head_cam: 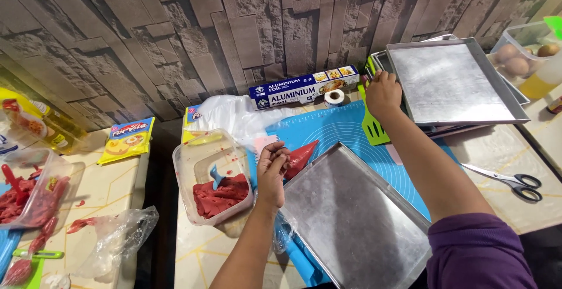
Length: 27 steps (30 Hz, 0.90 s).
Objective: Filling a piping bag with red dough and organizing baking trays on a production table.
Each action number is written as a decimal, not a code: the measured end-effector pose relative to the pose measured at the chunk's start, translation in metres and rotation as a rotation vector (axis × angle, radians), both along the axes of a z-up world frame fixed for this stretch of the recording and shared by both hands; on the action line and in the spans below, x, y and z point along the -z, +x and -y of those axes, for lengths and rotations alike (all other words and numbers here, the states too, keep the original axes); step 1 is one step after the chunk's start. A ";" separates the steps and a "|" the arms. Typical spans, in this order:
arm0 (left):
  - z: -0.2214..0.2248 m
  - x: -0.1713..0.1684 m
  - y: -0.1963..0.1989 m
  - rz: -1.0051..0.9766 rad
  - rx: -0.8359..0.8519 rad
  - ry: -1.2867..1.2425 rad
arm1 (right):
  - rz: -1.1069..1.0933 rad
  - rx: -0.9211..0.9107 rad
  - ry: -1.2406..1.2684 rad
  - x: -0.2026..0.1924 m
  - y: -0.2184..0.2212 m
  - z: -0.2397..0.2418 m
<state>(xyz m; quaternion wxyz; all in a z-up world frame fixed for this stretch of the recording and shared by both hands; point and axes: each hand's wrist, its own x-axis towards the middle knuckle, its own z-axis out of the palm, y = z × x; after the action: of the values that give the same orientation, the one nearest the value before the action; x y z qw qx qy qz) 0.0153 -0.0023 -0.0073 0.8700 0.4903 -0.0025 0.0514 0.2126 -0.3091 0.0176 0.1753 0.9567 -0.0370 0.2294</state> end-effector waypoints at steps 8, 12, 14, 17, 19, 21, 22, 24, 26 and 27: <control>-0.006 -0.014 -0.002 0.071 -0.219 0.639 | 0.078 -0.206 0.019 -0.003 -0.026 -0.002; -0.003 -0.021 -0.009 0.042 -0.081 1.002 | 0.101 -0.313 0.102 -0.007 -0.066 -0.003; -0.001 -0.019 -0.013 0.056 0.022 1.196 | -0.065 -0.453 0.314 0.002 -0.082 0.001; -0.001 -0.018 -0.012 -0.001 0.066 1.248 | -0.253 -0.601 0.644 -0.028 -0.135 -0.011; 0.002 -0.029 -0.019 0.010 0.065 1.236 | -0.358 -0.621 0.789 -0.018 -0.142 -0.010; 0.004 -0.031 -0.021 0.021 0.057 1.221 | -0.464 -0.643 0.929 -0.014 -0.149 -0.009; 0.005 -0.029 -0.020 0.106 0.014 1.204 | -0.517 -0.649 1.007 -0.016 -0.153 -0.008; 0.006 -0.040 -0.028 0.191 -0.032 1.196 | -0.567 -0.662 1.092 -0.008 -0.157 -0.003; 0.011 -0.065 -0.049 0.272 -0.043 1.108 | -0.663 -0.620 1.222 0.006 -0.155 0.006; 0.007 -0.063 -0.057 0.271 -0.048 1.113 | -0.664 -0.627 1.225 0.010 -0.154 0.009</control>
<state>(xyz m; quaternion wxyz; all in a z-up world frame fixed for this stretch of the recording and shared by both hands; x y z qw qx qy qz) -0.0418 -0.0090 0.0555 0.4711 0.8636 -0.1294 0.1245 0.0582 -0.3186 0.0073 -0.4580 0.8675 0.1705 -0.0928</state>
